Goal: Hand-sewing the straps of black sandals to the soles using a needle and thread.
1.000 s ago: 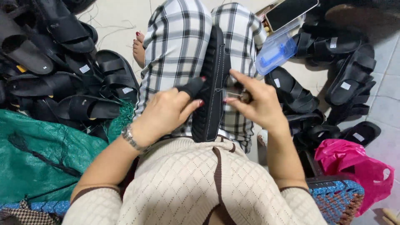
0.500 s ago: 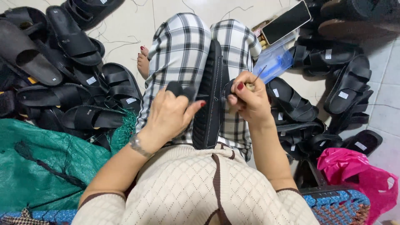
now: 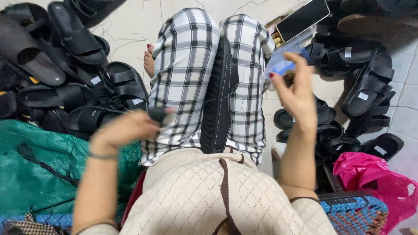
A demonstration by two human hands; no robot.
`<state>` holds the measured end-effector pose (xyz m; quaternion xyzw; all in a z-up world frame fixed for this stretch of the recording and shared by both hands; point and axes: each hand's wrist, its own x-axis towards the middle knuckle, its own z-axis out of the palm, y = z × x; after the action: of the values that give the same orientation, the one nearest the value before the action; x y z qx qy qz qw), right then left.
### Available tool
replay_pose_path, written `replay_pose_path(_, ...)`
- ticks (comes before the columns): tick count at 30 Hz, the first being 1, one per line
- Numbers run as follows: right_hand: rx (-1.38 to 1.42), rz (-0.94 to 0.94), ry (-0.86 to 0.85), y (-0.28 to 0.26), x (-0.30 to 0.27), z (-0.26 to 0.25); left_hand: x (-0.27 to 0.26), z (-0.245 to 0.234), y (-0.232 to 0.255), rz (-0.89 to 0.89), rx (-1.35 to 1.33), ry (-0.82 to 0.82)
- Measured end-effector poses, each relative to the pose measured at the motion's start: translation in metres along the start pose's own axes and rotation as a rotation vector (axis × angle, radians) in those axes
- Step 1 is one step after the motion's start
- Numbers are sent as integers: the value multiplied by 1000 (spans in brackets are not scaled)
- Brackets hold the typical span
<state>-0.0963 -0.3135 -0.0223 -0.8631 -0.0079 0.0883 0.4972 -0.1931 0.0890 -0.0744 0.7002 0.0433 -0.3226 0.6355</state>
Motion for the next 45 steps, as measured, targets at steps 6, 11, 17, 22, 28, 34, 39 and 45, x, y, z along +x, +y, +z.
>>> replay_pose_path(6,-498,-371,-355,-15,-17,-12,41,-32,26,-18,1338,606)
replay_pose_path(11,-690,-531,-479,-25,-9,1,73,35,104,443,844,254)
replay_pose_path(17,-671,-539,-491,-26,-4,1,93,55,94,564,1039,64)
replay_pose_path(22,-669,-557,-503,-24,-1,0,94,58,92,590,1023,84)
replay_pose_path(28,-768,-584,-487,-42,2,0,99,60,82,654,1022,120)
replay_pose_path(34,-932,-525,-546,-74,0,2,106,63,71,794,1110,214)
replay_pose_path(39,-882,-513,-559,-76,0,9,107,62,71,814,1120,214)
replay_pose_path(45,-703,-502,-512,-67,3,15,110,59,67,862,1064,219)
